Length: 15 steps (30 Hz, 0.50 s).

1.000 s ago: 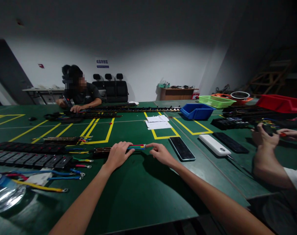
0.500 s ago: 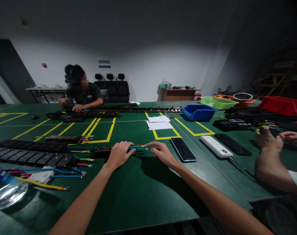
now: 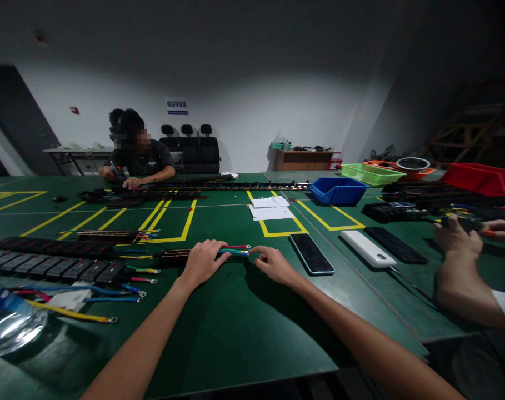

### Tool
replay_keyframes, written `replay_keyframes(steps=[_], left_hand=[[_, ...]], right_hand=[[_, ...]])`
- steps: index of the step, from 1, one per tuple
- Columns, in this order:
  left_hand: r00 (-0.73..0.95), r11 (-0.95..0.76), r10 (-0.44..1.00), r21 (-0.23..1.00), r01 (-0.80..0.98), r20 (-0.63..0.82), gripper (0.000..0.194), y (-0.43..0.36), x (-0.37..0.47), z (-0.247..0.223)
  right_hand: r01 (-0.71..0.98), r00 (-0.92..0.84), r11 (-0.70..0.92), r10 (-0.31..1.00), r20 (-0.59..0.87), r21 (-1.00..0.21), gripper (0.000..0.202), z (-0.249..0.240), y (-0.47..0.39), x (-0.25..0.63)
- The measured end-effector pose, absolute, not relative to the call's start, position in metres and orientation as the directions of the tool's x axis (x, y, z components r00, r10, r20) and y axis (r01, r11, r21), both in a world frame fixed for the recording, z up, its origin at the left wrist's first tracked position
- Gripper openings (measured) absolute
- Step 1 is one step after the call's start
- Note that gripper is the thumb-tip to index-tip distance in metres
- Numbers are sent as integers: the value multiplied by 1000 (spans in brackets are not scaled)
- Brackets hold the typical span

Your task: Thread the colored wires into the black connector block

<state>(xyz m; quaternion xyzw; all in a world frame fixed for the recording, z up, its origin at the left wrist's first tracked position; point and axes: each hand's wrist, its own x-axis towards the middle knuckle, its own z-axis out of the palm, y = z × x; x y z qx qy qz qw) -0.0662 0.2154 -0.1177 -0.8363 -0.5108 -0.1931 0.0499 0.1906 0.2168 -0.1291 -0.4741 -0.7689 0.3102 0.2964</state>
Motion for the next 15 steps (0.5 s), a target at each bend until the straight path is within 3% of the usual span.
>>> replay_keyframes(steps=[4,8,15], left_hand=[[406,-473,827,91,876,388,37,217,-67,-120],[406,-474,822,85,876,400,37,217,-67,-121],[405,-475,833,113,872,377,37,215,-68,-118]], right_hand=[[397,-324,274,935,145,-876,39,-129,220,190],[314,-316,285,931,184,-905,39,-124,220,191],[475,-352,257,932,86,-842,48,-126,219,191]])
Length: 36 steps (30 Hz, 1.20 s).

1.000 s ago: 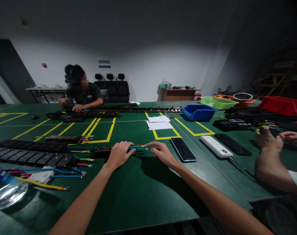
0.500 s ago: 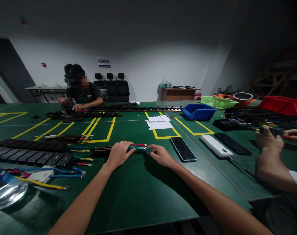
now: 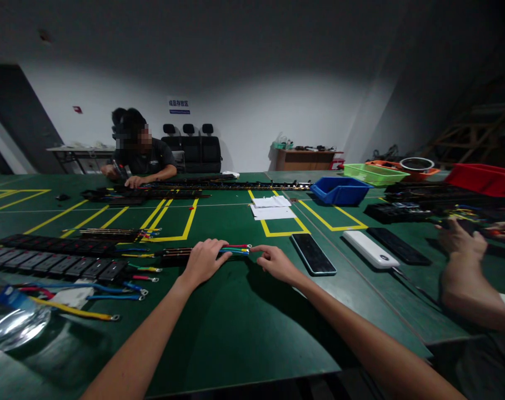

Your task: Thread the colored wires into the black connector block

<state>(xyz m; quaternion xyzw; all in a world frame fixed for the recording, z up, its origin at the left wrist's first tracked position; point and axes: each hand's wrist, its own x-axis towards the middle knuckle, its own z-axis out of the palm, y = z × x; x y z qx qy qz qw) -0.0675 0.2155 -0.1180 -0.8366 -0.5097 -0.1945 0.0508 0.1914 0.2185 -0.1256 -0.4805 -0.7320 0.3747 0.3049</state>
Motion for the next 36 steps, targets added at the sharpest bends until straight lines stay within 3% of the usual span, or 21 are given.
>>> replay_keyframes(steps=[13,23,31,36], left_hand=[[401,-471,841,126,873,365,42,214,-67,-116],[408,-474,832,100,875,375,39,214,-66,-116],[405,-471,837,108,875,369,40,214,-66,-116],[401,-469,839,115,876,368,40,213,-66,-115]], right_hand=[[547,-406,291,912,55,-785,51,-121,213,190],[360,-347,301,922,173,-883,39,-130,221,193],[541,-420,340,902,103,-770,49,-123,214,192],[531,-393,339,910,129,-776,46,-124,214,191]])
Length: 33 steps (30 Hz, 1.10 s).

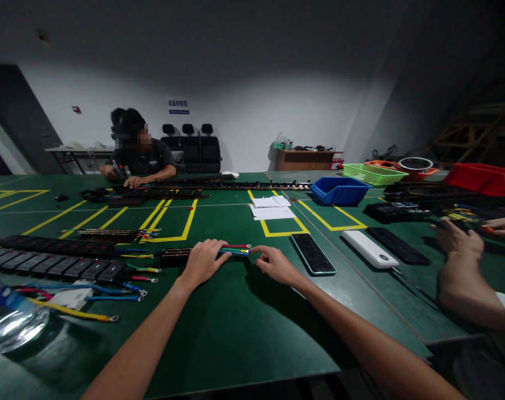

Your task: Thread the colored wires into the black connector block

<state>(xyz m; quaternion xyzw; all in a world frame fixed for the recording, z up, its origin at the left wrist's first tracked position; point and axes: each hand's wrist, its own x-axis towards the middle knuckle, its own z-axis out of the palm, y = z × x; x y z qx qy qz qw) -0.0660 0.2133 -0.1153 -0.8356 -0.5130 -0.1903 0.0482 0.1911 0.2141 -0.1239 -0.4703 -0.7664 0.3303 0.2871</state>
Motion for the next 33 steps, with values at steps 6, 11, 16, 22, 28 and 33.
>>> replay_keyframes(steps=[6,11,16,22,28,33], left_hand=[[404,-472,839,118,874,366,41,213,-67,-115],[406,-474,836,113,873,368,40,214,-67,-116],[402,-472,834,113,874,377,42,214,-66,-117],[406,-478,833,118,871,377,41,215,-66,-117],[402,-472,839,123,873,366,40,214,-66,-116],[399,-469,841,126,874,365,38,214,-66,-115]], right_hand=[[540,-397,334,911,117,-773,47,-124,214,191],[531,-409,332,906,107,-779,46,-123,213,191],[473,-344,319,925,161,-821,39,-125,216,191],[499,-342,336,923,175,-799,40,-126,216,191],[558,-410,354,904,122,-751,48,-124,213,191],[529,-367,333,919,144,-780,42,-121,213,190]])
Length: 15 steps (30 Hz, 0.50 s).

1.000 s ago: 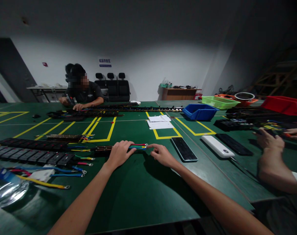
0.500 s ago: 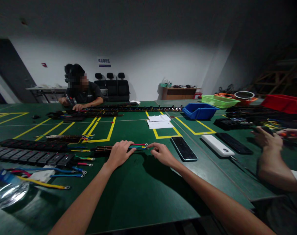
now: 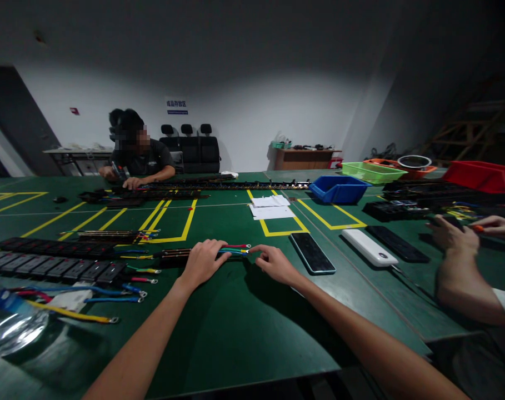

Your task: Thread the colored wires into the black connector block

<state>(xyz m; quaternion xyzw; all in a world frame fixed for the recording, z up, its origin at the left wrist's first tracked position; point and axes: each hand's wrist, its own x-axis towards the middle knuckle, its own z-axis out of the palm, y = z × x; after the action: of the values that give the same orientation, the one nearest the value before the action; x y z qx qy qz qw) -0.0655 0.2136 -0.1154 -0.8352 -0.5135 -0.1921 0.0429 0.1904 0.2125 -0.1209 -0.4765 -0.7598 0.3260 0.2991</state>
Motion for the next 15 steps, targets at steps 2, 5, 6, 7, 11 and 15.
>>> replay_keyframes(steps=[2,5,6,7,11,15], left_hand=[[399,-472,839,129,872,370,38,214,-66,-116],[400,-475,837,132,870,374,39,214,-66,-117],[401,-475,837,131,870,373,39,214,-66,-117],[402,-475,837,127,871,373,39,215,-66,-117],[405,-473,834,107,875,375,38,214,-66,-116],[407,-474,832,99,875,377,36,214,-66,-116]], right_hand=[[483,-343,319,926,159,-815,39,-121,214,191],[438,-332,320,926,180,-840,37,-122,215,192],[440,-334,321,925,179,-839,37,-122,216,192],[453,-339,321,925,172,-831,38,-123,216,192],[538,-385,338,913,132,-772,47,-126,216,192],[548,-398,375,903,162,-748,48,-127,215,191]])
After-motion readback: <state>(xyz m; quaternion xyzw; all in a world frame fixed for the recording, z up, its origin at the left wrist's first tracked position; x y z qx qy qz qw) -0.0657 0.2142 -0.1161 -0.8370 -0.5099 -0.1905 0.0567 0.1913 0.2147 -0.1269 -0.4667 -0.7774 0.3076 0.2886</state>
